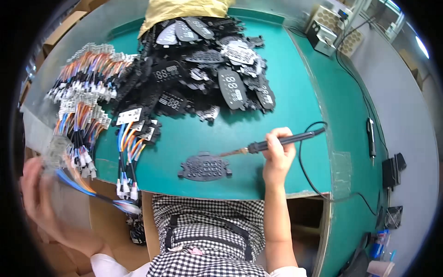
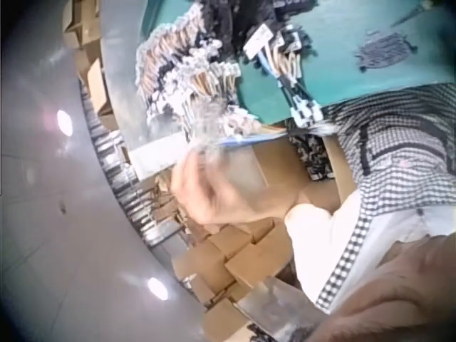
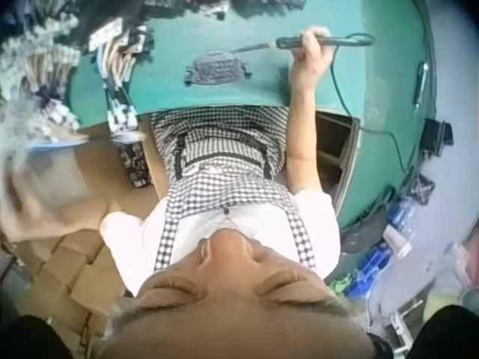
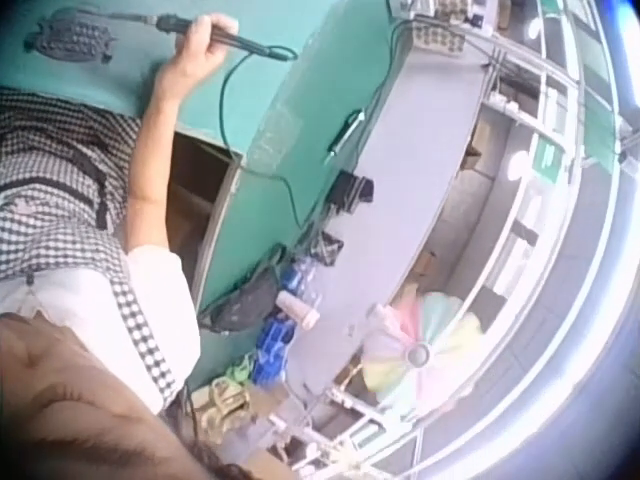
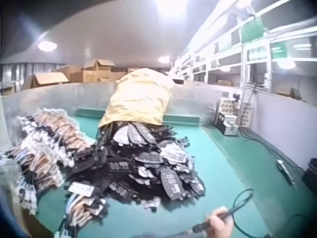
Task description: The person solders wiring harnesses onto circuit boards and plastic components at a workbench, using a soldering iron and solder wire.
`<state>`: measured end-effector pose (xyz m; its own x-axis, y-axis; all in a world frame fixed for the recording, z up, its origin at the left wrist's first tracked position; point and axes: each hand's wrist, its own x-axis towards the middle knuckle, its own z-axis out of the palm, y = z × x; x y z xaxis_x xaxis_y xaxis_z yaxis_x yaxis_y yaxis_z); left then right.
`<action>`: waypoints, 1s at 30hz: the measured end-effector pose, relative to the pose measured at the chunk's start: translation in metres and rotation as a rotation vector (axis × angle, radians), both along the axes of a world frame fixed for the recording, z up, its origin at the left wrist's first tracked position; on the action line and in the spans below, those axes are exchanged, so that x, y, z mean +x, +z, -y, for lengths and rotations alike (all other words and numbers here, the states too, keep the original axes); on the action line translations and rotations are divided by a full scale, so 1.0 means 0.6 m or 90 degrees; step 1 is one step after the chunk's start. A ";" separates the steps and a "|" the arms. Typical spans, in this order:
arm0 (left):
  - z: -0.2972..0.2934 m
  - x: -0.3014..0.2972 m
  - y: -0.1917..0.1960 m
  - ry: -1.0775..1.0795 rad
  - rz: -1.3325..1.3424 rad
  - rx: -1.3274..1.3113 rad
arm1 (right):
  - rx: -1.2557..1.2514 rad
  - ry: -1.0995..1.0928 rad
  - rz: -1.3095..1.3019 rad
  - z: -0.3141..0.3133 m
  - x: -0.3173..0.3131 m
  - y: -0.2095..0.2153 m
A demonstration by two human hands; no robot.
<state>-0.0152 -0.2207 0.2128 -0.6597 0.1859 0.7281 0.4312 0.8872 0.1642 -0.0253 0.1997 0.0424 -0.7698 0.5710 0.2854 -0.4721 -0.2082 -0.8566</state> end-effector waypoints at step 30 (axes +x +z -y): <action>-0.301 -0.060 -0.290 -0.435 0.336 0.064 | 0.002 -0.003 -0.017 -0.008 0.015 0.001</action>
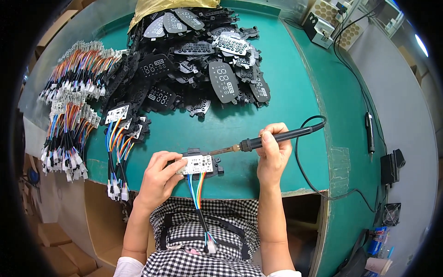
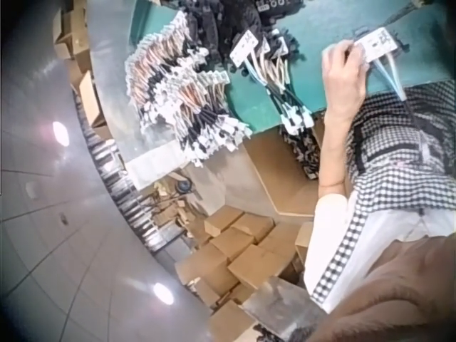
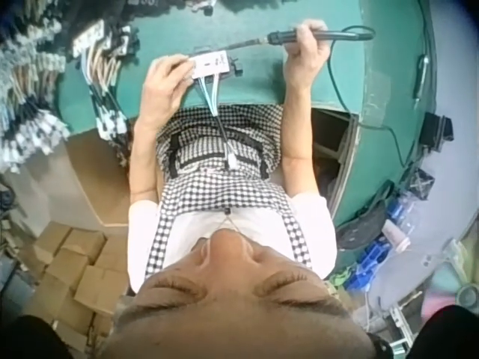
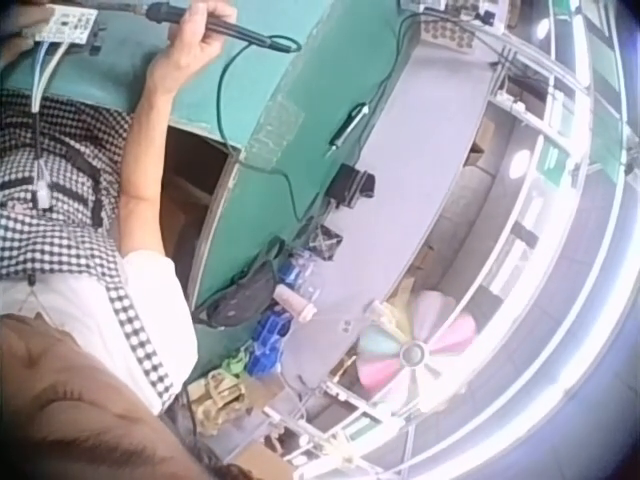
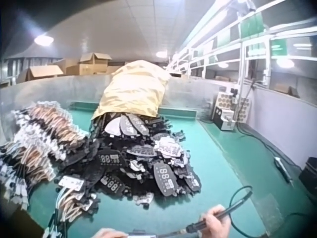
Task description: The person solders wiring harnesses onto circuit boards and plastic components at a workbench, using a soldering iron and solder wire.
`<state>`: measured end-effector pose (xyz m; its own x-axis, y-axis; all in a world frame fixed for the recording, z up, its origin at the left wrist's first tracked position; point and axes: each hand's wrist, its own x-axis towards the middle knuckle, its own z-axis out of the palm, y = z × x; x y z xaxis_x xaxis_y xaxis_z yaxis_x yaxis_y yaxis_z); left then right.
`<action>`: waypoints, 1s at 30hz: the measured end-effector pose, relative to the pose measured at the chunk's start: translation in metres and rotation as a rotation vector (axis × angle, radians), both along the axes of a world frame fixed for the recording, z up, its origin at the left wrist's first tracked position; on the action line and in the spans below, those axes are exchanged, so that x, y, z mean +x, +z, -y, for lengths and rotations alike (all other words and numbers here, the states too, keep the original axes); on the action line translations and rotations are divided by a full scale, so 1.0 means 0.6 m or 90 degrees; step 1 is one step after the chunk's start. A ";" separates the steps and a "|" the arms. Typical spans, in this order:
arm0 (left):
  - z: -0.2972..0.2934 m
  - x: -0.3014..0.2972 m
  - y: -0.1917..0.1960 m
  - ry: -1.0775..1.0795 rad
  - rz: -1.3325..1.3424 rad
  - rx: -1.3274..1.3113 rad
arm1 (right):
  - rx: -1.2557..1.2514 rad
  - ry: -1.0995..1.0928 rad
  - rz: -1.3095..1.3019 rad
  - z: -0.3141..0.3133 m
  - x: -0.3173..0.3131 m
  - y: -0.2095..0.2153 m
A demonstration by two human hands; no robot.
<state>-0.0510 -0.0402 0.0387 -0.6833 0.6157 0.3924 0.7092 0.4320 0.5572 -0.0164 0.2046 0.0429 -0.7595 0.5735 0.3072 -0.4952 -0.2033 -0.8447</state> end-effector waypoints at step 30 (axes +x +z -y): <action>-0.029 0.052 0.005 0.076 -0.067 -0.133 | 0.173 0.027 0.072 -0.012 0.025 -0.012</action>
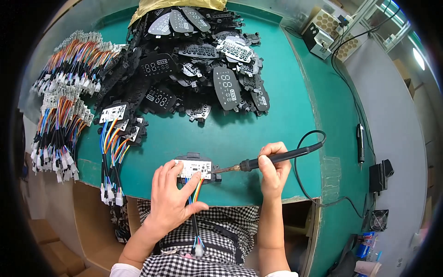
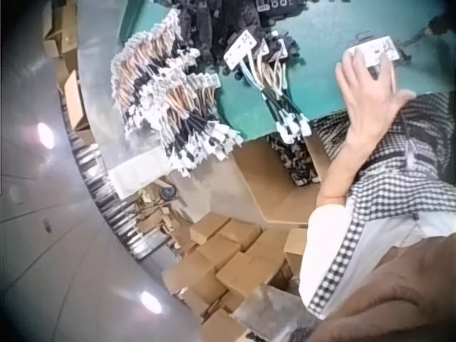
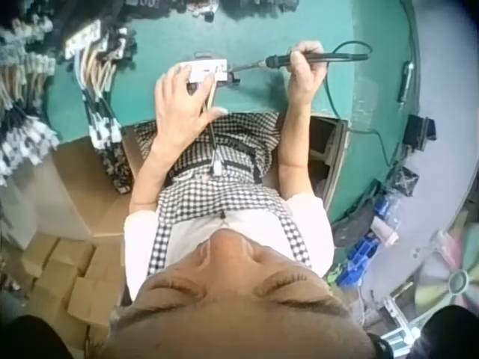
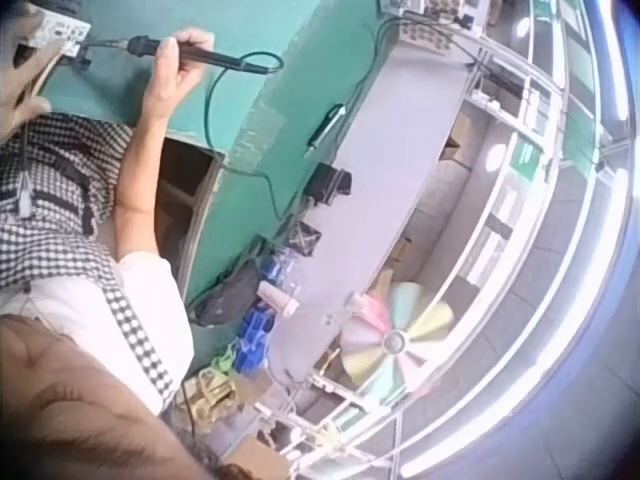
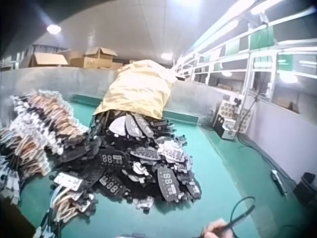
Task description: The person solders wiring harnesses onto circuit boards and plastic components at a workbench, using a soldering iron and solder wire.
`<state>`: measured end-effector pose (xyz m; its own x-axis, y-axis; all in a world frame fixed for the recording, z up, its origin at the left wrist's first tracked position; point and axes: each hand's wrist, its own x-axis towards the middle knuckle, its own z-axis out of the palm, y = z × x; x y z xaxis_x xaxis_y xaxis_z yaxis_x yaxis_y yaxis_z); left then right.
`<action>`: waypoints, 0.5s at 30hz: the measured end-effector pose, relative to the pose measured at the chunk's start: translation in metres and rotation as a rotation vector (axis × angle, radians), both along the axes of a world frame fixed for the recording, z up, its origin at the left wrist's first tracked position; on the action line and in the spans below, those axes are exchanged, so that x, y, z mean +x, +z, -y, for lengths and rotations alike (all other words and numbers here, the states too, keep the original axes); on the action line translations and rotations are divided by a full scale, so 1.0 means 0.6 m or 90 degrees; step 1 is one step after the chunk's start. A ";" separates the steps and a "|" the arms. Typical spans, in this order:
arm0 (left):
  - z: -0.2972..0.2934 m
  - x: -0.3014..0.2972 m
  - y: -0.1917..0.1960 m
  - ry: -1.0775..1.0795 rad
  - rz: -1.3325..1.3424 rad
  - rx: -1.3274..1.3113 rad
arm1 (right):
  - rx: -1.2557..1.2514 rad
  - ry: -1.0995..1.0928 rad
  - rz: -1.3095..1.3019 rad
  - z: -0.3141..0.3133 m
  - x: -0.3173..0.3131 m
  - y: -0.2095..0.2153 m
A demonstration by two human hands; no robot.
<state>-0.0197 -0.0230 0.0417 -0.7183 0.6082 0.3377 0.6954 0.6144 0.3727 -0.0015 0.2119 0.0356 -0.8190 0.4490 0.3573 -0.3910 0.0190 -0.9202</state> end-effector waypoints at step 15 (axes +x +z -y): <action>-0.013 0.020 -0.037 0.041 -0.007 0.017 | 0.040 0.049 0.014 0.015 -0.005 -0.003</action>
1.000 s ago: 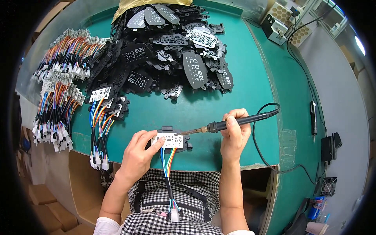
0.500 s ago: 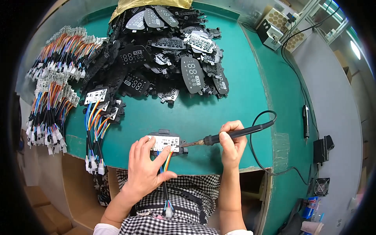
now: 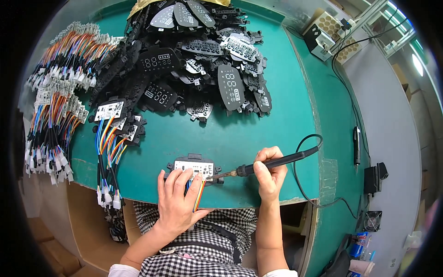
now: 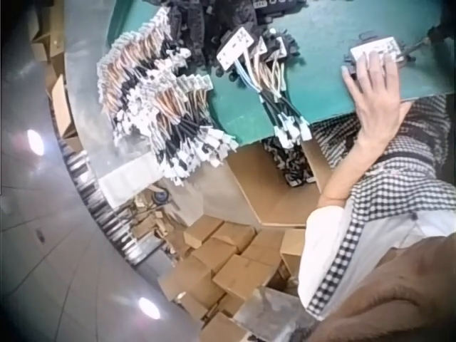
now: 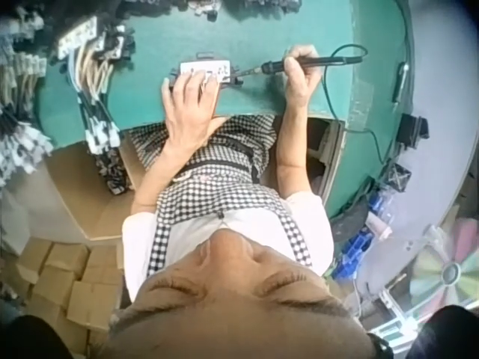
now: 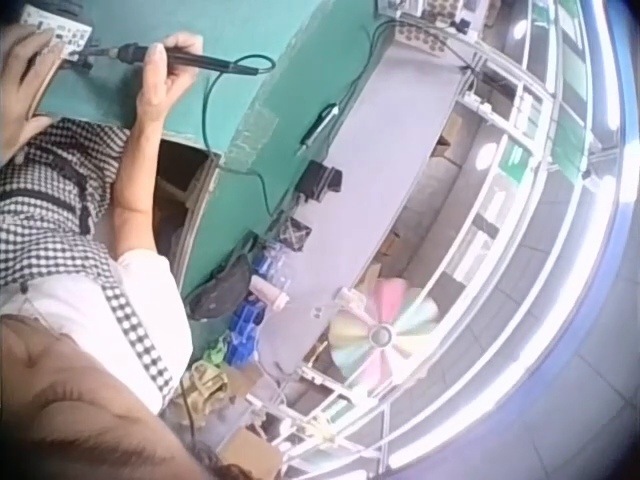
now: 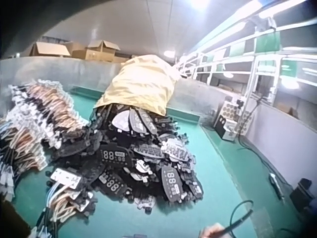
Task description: The person solders wiring harnesses onto circuit boards and plastic components at a workbench, using a soldering iron and solder wire.
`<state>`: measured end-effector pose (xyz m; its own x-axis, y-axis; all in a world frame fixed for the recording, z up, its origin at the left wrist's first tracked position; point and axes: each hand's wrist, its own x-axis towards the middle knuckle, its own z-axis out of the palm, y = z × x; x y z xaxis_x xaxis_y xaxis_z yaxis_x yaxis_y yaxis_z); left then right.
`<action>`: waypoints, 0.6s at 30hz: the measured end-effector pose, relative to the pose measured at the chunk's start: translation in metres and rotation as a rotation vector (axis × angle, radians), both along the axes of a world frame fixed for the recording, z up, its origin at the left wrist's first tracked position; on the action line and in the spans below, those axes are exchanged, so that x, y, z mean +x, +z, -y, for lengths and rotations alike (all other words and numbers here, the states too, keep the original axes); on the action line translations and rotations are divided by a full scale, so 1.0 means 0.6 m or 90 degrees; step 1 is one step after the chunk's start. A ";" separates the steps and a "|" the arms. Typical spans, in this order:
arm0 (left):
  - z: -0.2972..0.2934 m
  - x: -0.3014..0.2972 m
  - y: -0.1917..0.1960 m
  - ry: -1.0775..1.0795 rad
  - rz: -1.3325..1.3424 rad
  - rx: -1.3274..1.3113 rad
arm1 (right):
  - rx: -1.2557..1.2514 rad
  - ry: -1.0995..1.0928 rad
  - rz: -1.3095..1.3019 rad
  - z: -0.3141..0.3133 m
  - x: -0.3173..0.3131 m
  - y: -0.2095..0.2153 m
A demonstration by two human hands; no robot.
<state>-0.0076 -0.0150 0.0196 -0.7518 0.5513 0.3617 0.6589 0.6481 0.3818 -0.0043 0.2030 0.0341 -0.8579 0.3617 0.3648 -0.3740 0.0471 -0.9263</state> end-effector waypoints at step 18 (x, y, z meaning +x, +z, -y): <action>0.001 -0.004 -0.002 -0.001 0.013 0.028 | 0.026 -0.009 -0.005 0.000 -0.002 0.001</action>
